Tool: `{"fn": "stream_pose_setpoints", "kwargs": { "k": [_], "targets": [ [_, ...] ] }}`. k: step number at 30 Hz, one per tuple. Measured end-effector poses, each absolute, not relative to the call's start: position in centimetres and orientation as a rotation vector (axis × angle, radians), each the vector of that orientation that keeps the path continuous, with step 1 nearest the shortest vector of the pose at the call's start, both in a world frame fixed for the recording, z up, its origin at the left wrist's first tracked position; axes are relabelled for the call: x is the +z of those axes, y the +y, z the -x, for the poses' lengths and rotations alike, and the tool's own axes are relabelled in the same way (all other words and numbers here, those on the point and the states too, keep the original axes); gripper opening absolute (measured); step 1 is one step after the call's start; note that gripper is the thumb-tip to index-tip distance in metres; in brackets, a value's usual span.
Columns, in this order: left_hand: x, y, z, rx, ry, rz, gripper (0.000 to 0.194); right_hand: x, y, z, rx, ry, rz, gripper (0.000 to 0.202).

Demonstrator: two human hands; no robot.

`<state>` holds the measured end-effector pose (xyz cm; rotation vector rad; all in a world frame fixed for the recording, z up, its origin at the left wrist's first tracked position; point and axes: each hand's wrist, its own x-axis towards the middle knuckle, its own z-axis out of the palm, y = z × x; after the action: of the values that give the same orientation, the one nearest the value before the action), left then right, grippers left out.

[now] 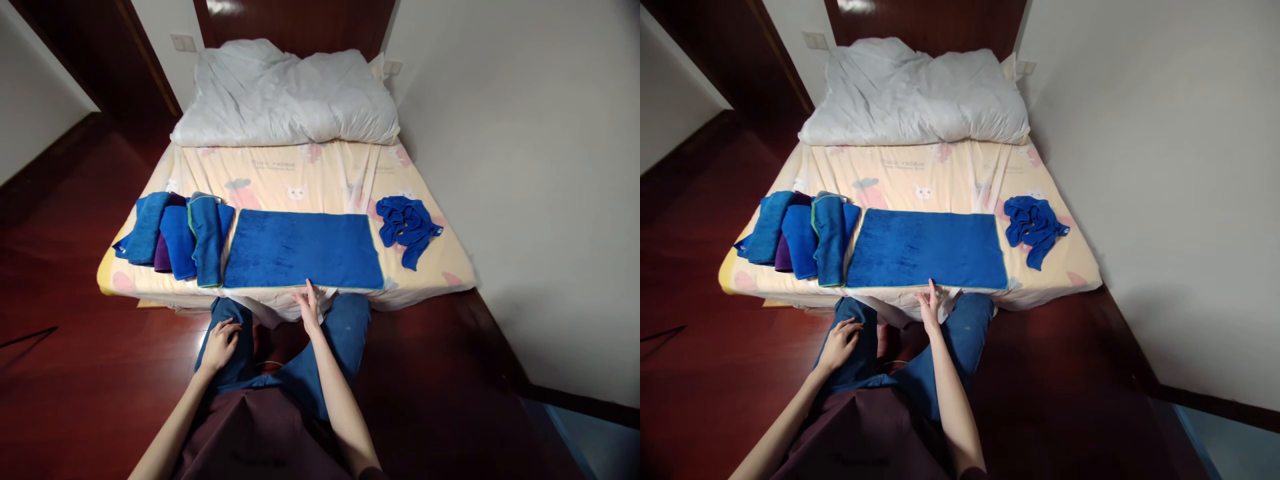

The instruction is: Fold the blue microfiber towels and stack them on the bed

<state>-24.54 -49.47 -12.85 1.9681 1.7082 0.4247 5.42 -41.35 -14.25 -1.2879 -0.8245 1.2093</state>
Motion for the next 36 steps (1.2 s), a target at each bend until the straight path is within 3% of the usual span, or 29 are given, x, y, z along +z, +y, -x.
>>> {"fn": "stream_pose_setpoints", "kwargs": {
  "k": [15,19,27,31,36],
  "targets": [
    [-10.9,-46.7,22.3,0.276,1.588,-1.988,0.037,-14.7,-40.8,-4.7,1.214,-0.962,1.274,0.085],
    [-7.5,-39.5,17.9,0.281,1.414,-2.056,0.04,-14.6,-40.5,-4.7,1.18,-0.984,1.291,0.081],
    [-1.8,-16.5,5.9,0.188,1.253,-2.482,0.037,-14.3,-41.3,-4.6,1.106,-0.985,1.405,0.068],
    [-2.5,-7.9,0.9,-0.089,1.384,-2.484,0.04,-14.5,-41.4,-4.2,1.131,-0.946,1.432,0.066],
    [-5.6,-2.7,-2.4,-0.242,1.462,-2.422,0.043,-13.5,-42.1,-3.8,1.178,-0.862,1.454,0.062]
  ]
}}
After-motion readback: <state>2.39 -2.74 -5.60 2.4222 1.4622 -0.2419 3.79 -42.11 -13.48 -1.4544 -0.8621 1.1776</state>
